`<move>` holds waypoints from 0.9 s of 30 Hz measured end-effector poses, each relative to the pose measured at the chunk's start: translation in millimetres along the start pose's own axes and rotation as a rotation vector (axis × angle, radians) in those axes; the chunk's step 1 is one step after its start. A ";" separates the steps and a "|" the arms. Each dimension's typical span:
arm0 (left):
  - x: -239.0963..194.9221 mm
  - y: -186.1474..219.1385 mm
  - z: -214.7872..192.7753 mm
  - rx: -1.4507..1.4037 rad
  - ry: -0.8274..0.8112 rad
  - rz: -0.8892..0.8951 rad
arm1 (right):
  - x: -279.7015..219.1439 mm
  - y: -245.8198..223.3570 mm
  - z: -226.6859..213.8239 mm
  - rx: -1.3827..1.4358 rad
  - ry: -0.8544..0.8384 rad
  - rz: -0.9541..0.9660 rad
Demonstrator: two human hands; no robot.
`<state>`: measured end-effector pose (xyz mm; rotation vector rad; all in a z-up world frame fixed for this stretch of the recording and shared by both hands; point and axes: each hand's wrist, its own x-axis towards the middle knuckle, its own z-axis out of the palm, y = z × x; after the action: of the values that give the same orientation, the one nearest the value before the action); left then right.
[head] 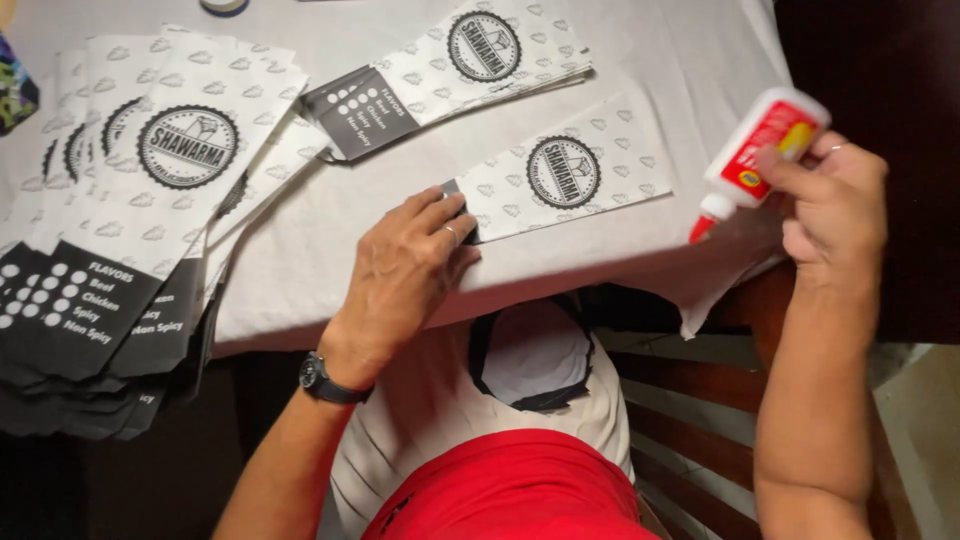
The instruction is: The person applies glue from a bottle to the edge of a printed paper sheet and folds it over to seal it. They repeat this process for multiple sheets, pressing the folded edges to secure them.
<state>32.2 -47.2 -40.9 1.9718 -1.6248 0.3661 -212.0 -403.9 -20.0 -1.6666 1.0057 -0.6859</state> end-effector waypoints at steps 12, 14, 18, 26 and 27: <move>11.1 -14.8 -2.8 -0.099 -0.024 0.012 | -35.9 -13.6 1.7 0.420 0.134 -0.455; 10.8 -17.9 4.9 -0.056 -0.113 -0.208 | -37.9 -21.2 8.9 0.581 0.255 -0.429; 24.1 -23.9 -1.0 -0.221 -0.187 -0.438 | -26.9 -3.0 -2.5 0.604 0.229 -0.524; 33.9 -23.3 -16.9 -0.317 -0.138 -0.530 | -37.2 4.8 35.8 0.168 0.148 -0.648; 33.5 -23.7 -15.7 -0.319 -0.141 -0.528 | -43.2 0.6 41.6 0.167 0.151 -0.646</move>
<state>64.9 -62.7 -16.0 2.1048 -1.0889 -0.2252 -198.9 -346.7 -32.0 -1.8113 0.4750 -1.2959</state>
